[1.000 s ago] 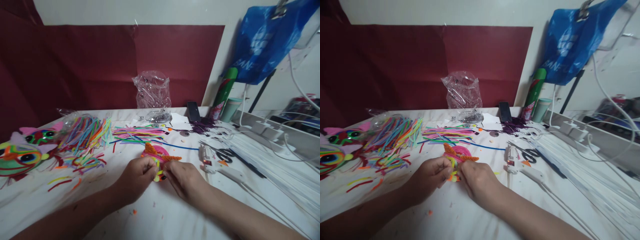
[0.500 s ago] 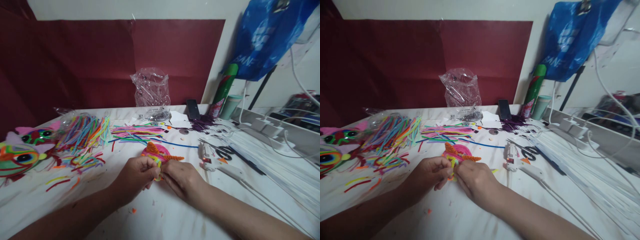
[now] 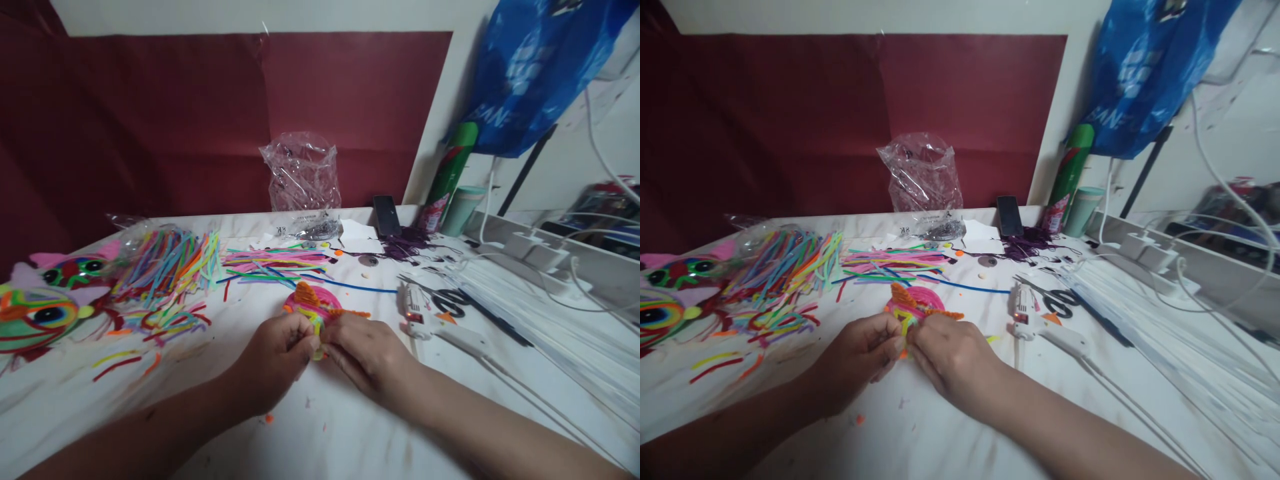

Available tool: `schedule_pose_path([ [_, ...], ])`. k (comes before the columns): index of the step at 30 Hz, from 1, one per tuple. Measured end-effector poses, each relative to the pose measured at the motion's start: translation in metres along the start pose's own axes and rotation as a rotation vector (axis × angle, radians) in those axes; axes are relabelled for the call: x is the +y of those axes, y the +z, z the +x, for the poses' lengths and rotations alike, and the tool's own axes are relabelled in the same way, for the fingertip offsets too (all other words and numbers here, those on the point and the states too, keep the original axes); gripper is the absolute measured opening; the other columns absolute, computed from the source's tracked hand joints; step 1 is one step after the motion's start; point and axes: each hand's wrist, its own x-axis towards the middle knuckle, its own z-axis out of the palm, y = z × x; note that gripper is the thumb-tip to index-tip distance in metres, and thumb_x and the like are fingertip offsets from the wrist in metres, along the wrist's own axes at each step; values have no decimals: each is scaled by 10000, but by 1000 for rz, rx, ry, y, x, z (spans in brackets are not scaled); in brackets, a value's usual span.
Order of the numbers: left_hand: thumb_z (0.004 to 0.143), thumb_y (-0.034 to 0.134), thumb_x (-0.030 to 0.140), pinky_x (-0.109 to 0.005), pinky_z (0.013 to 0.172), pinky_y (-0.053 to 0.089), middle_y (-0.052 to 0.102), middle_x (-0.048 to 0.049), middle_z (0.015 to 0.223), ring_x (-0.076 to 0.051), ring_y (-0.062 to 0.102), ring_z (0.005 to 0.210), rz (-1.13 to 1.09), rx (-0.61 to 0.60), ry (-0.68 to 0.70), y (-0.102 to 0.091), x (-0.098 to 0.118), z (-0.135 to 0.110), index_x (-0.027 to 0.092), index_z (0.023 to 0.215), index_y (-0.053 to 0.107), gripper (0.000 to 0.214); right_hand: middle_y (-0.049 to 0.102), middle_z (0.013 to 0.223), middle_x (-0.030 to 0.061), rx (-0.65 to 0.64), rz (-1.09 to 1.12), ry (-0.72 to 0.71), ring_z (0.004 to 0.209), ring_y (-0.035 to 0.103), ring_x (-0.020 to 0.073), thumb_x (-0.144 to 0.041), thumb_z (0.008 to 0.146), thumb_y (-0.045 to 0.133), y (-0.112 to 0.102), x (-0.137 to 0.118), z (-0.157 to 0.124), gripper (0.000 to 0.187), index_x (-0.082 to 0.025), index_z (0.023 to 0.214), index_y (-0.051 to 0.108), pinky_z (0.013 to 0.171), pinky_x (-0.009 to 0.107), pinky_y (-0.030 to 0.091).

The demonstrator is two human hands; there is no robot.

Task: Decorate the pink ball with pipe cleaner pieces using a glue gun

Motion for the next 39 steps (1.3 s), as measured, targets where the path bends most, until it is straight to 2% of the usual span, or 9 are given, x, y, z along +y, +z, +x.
schedule_pose_path([
  [4, 779, 486, 328, -221, 460, 257, 345, 82, 502, -78, 302, 467, 36, -38, 45, 1, 3, -2, 207, 598, 377, 244, 563, 664, 36, -11, -78, -40, 578, 495, 148, -147, 933, 374, 2, -7, -2, 172, -186, 807, 484, 524, 241, 386],
  [9, 784, 479, 308, -231, 501, 289, 355, 59, 567, -97, 328, 536, 153, 31, 98, 3, 8, -8, 200, 607, 394, 224, 549, 662, 22, 15, -80, 1, 567, 488, 138, -153, 926, 373, 2, -13, -3, 158, -200, 787, 431, 528, 240, 373],
  [14, 775, 501, 334, -224, 483, 297, 366, 64, 543, -93, 353, 511, 145, -12, 24, 1, 8, -8, 198, 614, 410, 230, 555, 663, 11, -159, -56, -1, 555, 481, 133, -160, 939, 358, -5, -10, -1, 190, -206, 771, 436, 525, 243, 369],
  [18, 783, 492, 369, -208, 438, 299, 428, 70, 486, -78, 384, 427, 67, -39, -51, -1, 7, -5, 204, 629, 398, 245, 554, 672, 8, -175, -82, 52, 545, 476, 125, -130, 926, 378, -6, -4, -2, 177, -196, 777, 450, 502, 236, 352],
  [26, 755, 502, 291, -187, 417, 306, 505, 52, 510, -66, 401, 420, 109, -28, -2, 1, 6, -6, 192, 641, 439, 164, 638, 770, 13, -139, 404, 360, 660, 586, 116, -195, 918, 472, -7, -6, 3, 67, -186, 891, 533, 598, 209, 465],
  [30, 749, 516, 328, -196, 435, 355, 452, 81, 457, -69, 416, 395, -34, -168, -92, 0, 2, -5, 196, 652, 438, 182, 614, 725, 0, -102, 424, 295, 639, 567, 114, -187, 906, 493, -8, -6, 4, 86, -195, 834, 540, 595, 213, 465],
  [34, 746, 539, 292, -187, 450, 364, 486, 64, 482, -70, 444, 425, 3, -339, -103, -8, 5, -5, 188, 646, 457, 166, 595, 735, 17, -248, 409, 168, 652, 546, 115, -220, 934, 449, -13, -3, 3, 160, -193, 794, 523, 602, 216, 457],
  [37, 739, 550, 262, -180, 456, 370, 518, 48, 528, -70, 464, 452, 59, -356, -72, -12, 9, -6, 179, 646, 477, 144, 580, 653, 5, -266, 516, 256, 587, 544, 107, -302, 966, 394, -20, -1, 5, 265, -187, 757, 511, 563, 211, 462],
  [39, 740, 556, 293, -181, 440, 368, 501, 59, 494, -72, 457, 427, 28, -266, -88, -13, 10, -6, 181, 659, 482, 157, 583, 609, -2, -174, 552, 370, 538, 552, 104, -343, 971, 380, -23, -1, 7, 299, -181, 764, 521, 531, 209, 469],
])
